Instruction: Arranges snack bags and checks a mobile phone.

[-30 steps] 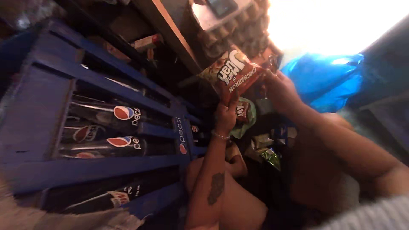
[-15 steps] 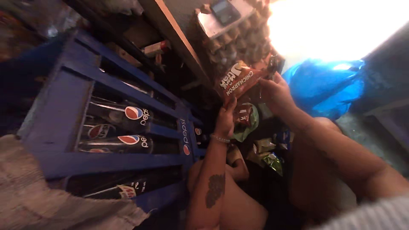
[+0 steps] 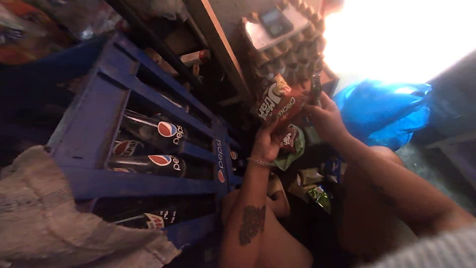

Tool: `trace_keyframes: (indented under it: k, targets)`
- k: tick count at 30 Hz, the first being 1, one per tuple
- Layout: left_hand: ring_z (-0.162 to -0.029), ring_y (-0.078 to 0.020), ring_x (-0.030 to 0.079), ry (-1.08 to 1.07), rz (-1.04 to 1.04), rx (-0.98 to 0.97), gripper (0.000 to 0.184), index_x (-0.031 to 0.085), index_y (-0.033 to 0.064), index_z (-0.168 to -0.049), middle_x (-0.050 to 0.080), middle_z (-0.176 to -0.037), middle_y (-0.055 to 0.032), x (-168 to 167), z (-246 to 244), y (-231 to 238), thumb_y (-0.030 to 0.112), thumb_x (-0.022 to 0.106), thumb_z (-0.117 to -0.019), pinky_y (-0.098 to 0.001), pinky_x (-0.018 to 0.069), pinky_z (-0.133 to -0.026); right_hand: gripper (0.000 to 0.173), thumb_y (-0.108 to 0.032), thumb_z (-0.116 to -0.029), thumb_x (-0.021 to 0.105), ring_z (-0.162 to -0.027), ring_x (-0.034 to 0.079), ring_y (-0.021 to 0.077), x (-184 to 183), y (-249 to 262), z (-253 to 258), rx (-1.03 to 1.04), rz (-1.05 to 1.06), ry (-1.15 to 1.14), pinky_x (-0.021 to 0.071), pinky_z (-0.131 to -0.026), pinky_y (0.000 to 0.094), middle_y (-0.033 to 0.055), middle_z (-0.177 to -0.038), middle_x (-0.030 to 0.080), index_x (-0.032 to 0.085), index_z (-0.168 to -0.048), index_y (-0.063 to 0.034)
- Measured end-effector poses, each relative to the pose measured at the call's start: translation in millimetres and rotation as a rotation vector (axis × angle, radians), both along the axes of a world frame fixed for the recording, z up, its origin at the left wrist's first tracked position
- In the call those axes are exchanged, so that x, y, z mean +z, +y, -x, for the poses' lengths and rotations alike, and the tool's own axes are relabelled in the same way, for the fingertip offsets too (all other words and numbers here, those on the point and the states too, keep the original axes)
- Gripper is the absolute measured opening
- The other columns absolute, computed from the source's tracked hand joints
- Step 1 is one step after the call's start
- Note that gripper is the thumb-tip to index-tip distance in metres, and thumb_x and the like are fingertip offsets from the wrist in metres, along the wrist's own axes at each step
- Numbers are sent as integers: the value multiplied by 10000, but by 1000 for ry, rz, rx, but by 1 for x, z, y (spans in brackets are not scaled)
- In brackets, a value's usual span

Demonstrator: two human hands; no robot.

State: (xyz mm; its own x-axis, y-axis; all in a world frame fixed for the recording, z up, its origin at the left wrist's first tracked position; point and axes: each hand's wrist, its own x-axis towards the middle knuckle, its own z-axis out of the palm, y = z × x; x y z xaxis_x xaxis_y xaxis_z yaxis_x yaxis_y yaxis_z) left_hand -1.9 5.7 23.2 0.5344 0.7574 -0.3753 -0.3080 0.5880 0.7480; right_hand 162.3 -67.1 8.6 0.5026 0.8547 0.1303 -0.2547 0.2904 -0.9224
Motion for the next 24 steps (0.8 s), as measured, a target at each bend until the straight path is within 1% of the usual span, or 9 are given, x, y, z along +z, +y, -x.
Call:
trace_keyframes:
  k: [2, 4, 10, 13, 15, 17, 19, 21, 24]
  targets:
    - [-952, -206, 723, 16, -52, 35, 315, 464, 76, -1371, 695, -1165, -113, -3, 0, 2, 54, 487, -1058, -334, 615, -820, 255, -37, -987, 581, -763, 641, 77, -3, 3, 1, -9, 17, 33, 569, -685, 248, 10, -971, 669, 573, -1233, -105]
    - [-915, -199, 724, 18, -90, 55, 366, 464, 70, -1369, 693, -1140, -106, -4, 0, 1, -15, 525, -1019, -330, 623, -800, 235, -52, -994, 578, -739, 639, 85, -5, 4, 1, -7, 25, 49, 575, -685, 263, 13, -936, 666, 569, -1223, -106]
    - [-863, -206, 723, 77, -163, 126, 466, 441, 72, -1373, 677, -1121, -115, -3, -3, -2, -75, 600, -959, -337, 632, -747, 158, -96, -1017, 576, -722, 650, 103, -6, 3, 2, 10, 67, 105, 580, -683, 275, 30, -890, 672, 565, -1175, -104]
    - [-914, -223, 710, 91, -226, 187, 567, 403, 77, -1432, 647, -1175, -122, -6, -3, -2, -67, 644, -940, -374, 632, -759, 133, -162, -1082, 475, -710, 653, 96, -4, 1, 2, 47, 126, 153, 570, -665, 256, 28, -867, 684, 548, -1174, -102]
    - [-946, -220, 705, 83, -269, 234, 619, 375, 84, -1447, 626, -1207, -116, -8, -4, 1, -52, 678, -925, -371, 634, -769, 216, -228, -1120, 381, -758, 692, 131, -1, -2, 5, 74, 178, 239, 599, -698, 294, 42, -903, 700, 511, -1246, -109]
    - [-960, -227, 704, 73, -293, 280, 659, 362, 82, -1461, 626, -1227, -131, -10, -3, 4, -61, 693, -909, -371, 630, -784, 325, -290, -1133, 314, -826, 718, 197, -5, -3, 8, 103, 208, 314, 620, -752, 378, 73, -955, 706, 473, -1369, -131]
    - [-962, -228, 700, 66, -311, 324, 715, 329, 76, -1485, 607, -1241, -140, -11, -2, 8, -91, 694, -893, -370, 629, -796, 371, -328, -1137, 285, -825, 723, 212, -7, -3, 12, 130, 255, 316, 623, -741, 399, 74, -944, 710, 450, -1422, -158]
    - [-977, -229, 699, 67, -333, 357, 775, 302, 83, -1509, 599, -1261, -142, -11, -1, 10, -118, 699, -874, -369, 628, -811, 378, -332, -1135, 300, -780, 710, 215, -7, -4, 15, 176, 315, 272, 618, -694, 397, 77, -894, 693, 473, -1413, -143]
    - [-987, -234, 695, 63, -379, 392, 792, 287, 74, -1501, 572, -1274, -148, -10, 0, 11, -145, 696, -859, -376, 630, -821, 372, -322, -1134, 319, -754, 692, 215, -4, -6, 17, 297, 380, 178, 614, -687, 400, 82, -855, 666, 513, -1380, -121]
